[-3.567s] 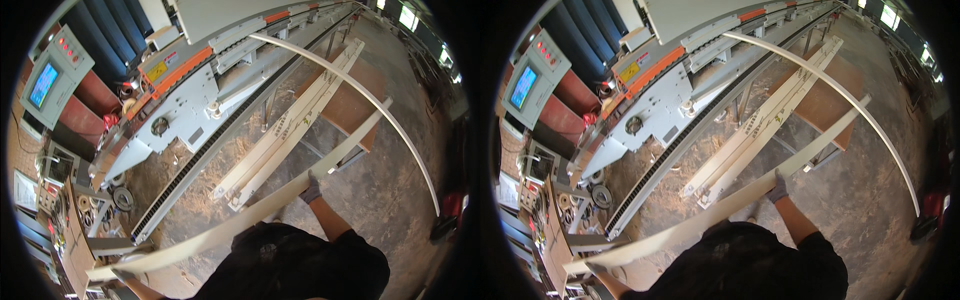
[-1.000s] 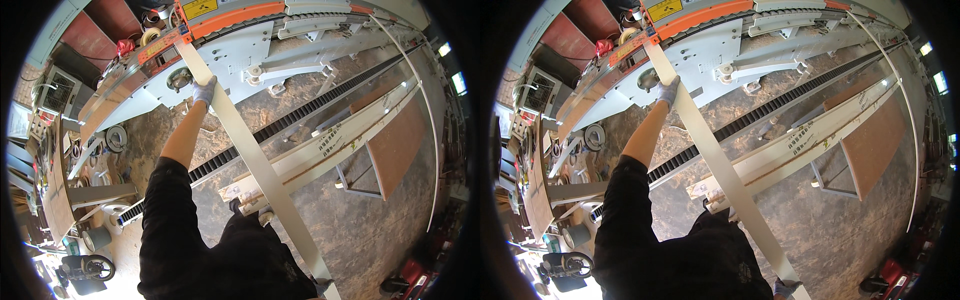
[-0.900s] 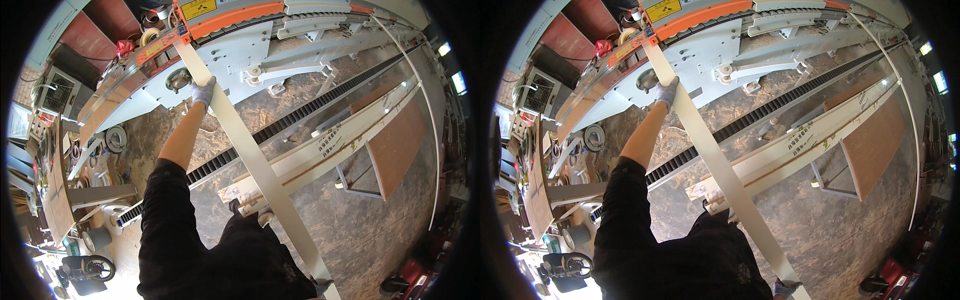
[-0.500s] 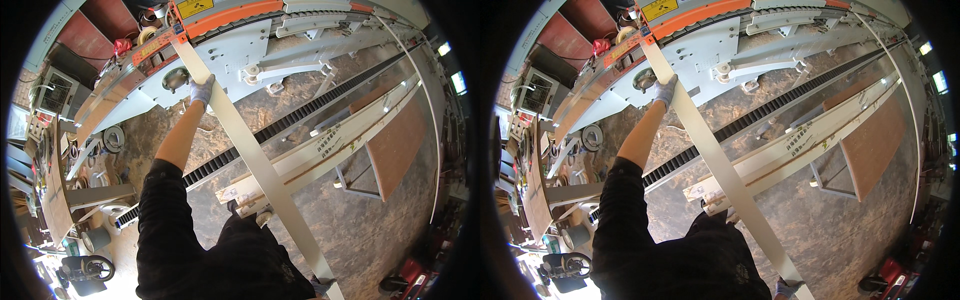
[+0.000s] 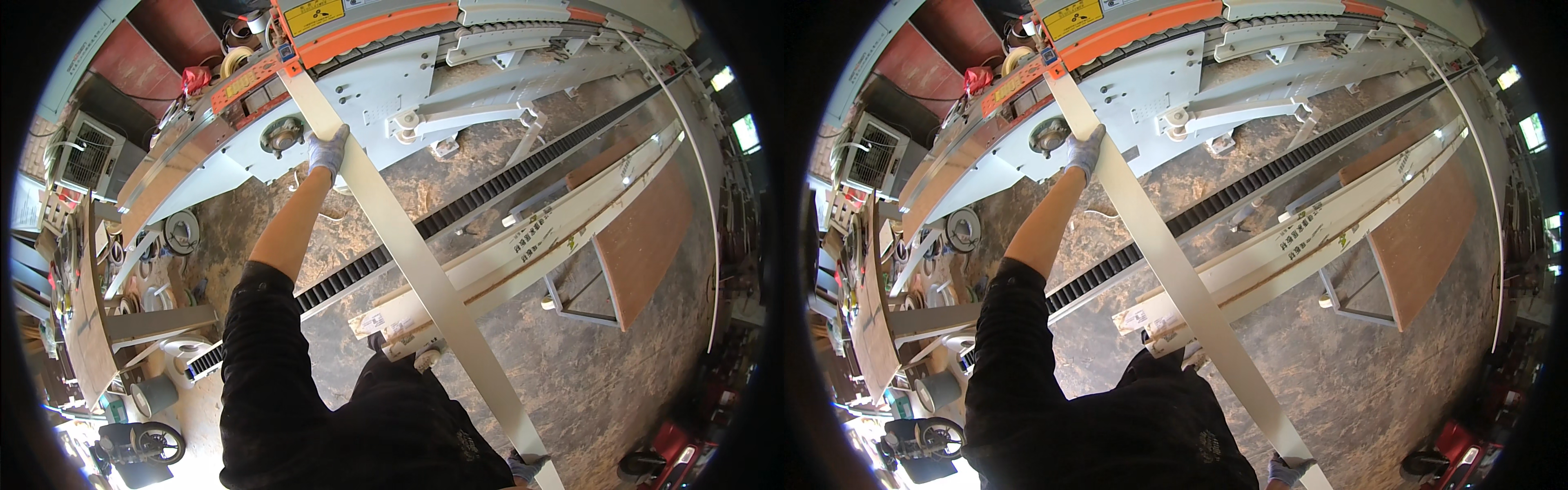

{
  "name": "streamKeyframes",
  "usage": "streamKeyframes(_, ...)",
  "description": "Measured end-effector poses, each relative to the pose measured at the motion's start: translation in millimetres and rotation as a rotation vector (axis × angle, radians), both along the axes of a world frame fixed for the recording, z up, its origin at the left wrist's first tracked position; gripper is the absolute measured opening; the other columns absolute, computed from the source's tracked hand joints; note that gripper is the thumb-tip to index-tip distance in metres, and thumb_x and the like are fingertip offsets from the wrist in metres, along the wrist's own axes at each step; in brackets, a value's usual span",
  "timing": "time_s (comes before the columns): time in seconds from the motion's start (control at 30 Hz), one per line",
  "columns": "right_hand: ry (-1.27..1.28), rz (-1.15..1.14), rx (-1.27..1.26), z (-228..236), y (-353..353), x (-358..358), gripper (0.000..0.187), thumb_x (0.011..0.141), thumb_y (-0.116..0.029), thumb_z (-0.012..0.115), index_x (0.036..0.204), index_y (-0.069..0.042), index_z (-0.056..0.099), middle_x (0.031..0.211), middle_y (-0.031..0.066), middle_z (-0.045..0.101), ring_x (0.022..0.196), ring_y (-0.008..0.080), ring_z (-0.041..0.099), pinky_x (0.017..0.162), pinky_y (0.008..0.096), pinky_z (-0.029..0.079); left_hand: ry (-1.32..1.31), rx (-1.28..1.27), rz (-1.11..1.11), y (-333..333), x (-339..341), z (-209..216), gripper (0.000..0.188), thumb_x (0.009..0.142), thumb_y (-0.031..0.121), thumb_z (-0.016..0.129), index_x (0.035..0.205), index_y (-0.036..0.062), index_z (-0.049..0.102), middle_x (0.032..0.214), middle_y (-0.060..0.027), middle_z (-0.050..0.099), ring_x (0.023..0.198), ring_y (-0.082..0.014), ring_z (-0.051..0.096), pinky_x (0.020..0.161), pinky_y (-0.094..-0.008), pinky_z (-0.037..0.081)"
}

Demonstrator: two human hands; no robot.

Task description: The person picks up long white wooden planks from a stack and feeds them one by one into a large industrial woodworking machine. The person handles each plank with both hands, positions it on the machine's conveyor, and then retrieves the next plank from the stack.

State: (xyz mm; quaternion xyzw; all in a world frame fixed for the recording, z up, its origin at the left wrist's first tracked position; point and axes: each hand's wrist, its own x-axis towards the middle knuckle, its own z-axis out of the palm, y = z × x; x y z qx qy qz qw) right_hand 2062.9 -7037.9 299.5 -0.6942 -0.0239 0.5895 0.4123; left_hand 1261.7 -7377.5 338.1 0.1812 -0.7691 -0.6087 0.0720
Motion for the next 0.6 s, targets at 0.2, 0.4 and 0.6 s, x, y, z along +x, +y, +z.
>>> streamKeyframes(0.2,0.043,0.014,-0.006,-1,6,3,0.062,0.064,-0.061,0.078,0.104,-0.016,0.063,0.102,0.0036,0.066,0.087,0.029,0.061,0.074,0.0473,0.048,0.014,0.002,-0.025,3,0,5,0.047,0.078,0.026,0.077,0.11,-0.0039,0.058,0.097,-0.0153,0.069,0.083,-0.0231,0.067,0.073,-0.0349,0.054)
streamKeyframes(0.4,0.064,0.01,0.057,5,8,-9,0.061,0.064,-0.059,0.078,0.102,-0.014,0.064,0.1,0.0048,0.067,0.088,0.0285,0.062,0.075,0.046,0.05,0.031,0.014,-0.043,7,-2,8,0.043,0.079,0.024,0.076,0.107,-0.0037,0.06,0.097,-0.0151,0.069,0.084,-0.0231,0.067,0.074,-0.0348,0.054)
streamKeyframes(0.6,0.048,-0.029,0.01,10,16,-21,0.06,0.065,-0.063,0.075,0.102,-0.015,0.064,0.098,0.0033,0.067,0.087,0.0266,0.063,0.073,0.0454,0.051,0.014,0.037,-0.043,10,-7,7,0.049,0.079,0.026,0.075,0.112,-0.004,0.057,0.1,-0.0159,0.068,0.086,-0.0239,0.067,0.077,-0.0352,0.054)
